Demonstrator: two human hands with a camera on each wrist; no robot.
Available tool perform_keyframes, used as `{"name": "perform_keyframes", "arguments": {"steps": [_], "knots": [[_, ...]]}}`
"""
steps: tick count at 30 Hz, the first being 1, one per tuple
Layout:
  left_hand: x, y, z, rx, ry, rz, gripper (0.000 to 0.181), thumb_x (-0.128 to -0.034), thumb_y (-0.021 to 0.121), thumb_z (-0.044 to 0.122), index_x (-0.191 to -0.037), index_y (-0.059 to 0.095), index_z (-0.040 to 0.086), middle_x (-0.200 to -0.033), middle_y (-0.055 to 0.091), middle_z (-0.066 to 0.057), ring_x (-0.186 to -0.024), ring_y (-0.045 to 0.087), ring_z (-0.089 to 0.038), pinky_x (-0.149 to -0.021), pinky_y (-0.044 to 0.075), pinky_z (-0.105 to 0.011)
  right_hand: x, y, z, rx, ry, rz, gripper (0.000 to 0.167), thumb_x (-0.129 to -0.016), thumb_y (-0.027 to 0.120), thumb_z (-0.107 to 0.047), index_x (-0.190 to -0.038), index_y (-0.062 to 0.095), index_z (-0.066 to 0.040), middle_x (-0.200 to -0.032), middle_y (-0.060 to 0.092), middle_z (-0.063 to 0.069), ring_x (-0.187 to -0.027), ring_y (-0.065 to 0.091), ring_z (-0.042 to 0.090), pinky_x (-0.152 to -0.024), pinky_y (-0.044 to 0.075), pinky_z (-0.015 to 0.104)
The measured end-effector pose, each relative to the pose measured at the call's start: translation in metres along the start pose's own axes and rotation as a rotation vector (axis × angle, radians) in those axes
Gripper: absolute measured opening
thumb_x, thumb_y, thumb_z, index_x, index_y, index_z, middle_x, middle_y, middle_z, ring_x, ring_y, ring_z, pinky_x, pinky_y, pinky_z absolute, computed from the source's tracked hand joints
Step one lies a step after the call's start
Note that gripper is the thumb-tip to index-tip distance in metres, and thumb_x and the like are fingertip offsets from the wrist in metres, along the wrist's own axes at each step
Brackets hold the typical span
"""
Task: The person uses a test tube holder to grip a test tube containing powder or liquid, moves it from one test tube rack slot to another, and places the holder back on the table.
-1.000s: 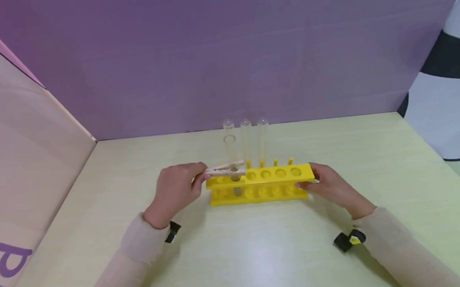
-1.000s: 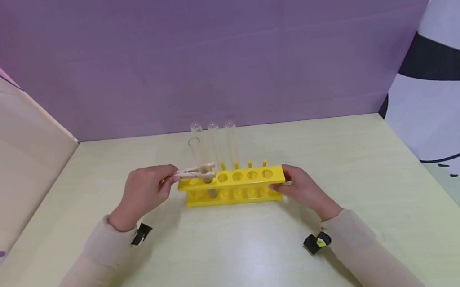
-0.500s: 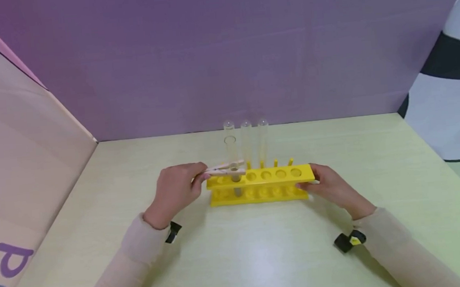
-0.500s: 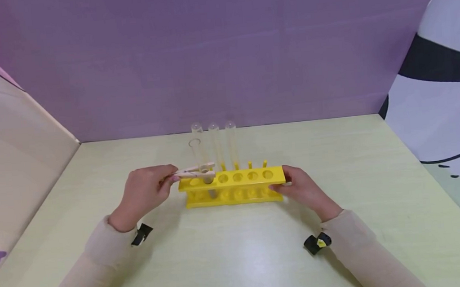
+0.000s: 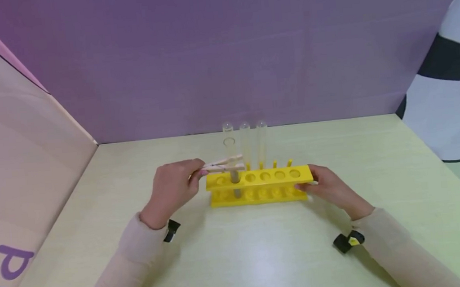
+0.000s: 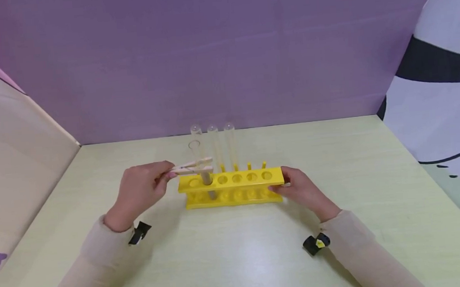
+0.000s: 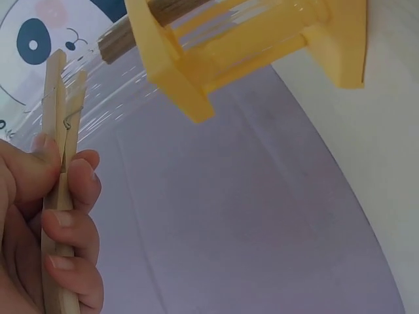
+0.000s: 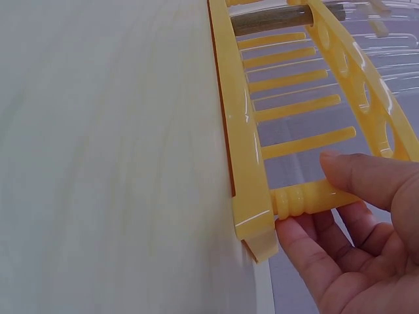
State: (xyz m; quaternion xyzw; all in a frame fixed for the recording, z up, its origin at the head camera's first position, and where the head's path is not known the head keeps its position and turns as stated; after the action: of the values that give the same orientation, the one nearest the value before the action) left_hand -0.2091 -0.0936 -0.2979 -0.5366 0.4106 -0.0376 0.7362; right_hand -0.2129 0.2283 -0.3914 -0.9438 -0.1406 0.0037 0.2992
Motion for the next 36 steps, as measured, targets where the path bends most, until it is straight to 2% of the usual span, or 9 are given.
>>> {"name": "perform_keyframes", "arguments": {"steps": [11,20,27,36], "knots": [[-0.006,-0.013,0.001,-0.035,0.021,0.016,0.012,-0.0849,0.071,0.021,-0.085,0.07,0.009,-0.065,0.063,-0.001,-0.043,0.034,-0.009,-0.04,0.03,-0.024,0.0,0.001,0.0,-0.009,-0.012,0.003,0.038,-0.091,0.062,-0.01,-0.125,0.052,0.002,-0.123,0.059,0.017,-0.103,0.055,0.027,-0.088,0.046,0.041],[-0.012,-0.022,0.004,-0.052,0.041,0.016,0.014,-0.0869,0.068,0.023,-0.084,0.069,0.009,-0.062,0.06,0.0,-0.041,0.034,-0.01,-0.039,0.031,-0.024,-0.001,0.001,0.0,0.006,0.006,-0.006,0.041,-0.091,0.062,-0.014,-0.128,0.051,0.002,-0.125,0.057,0.017,-0.105,0.054,0.026,-0.09,0.046,0.043],[-0.014,-0.025,0.005,-0.064,0.036,0.016,0.013,-0.0865,0.069,0.022,-0.085,0.07,0.009,-0.063,0.061,0.0,-0.041,0.034,-0.01,-0.039,0.029,-0.024,-0.001,0.0,0.001,-0.006,-0.001,-0.005,0.04,-0.09,0.062,-0.011,-0.127,0.052,0.002,-0.123,0.058,0.017,-0.103,0.055,0.026,-0.089,0.046,0.04],[-0.018,-0.032,0.005,-0.056,0.029,0.028,0.013,-0.0866,0.069,0.021,-0.083,0.068,0.009,-0.057,0.054,0.001,-0.04,0.03,-0.011,-0.038,0.027,-0.025,0.0,0.0,0.0,0.006,0.012,-0.006,0.04,-0.091,0.062,-0.011,-0.127,0.051,0.002,-0.124,0.058,0.017,-0.105,0.054,0.027,-0.091,0.045,0.043]]}}
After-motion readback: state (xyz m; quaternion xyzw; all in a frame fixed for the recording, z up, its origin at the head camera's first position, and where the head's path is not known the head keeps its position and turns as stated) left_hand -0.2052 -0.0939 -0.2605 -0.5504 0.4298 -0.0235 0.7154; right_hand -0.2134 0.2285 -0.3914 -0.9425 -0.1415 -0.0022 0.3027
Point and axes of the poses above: each hand's wrist, its own x-axis away from the middle knuckle, its own y-axis out of the palm, z = x × y, the point moved 5 cm from there along -x, towards the middle knuckle
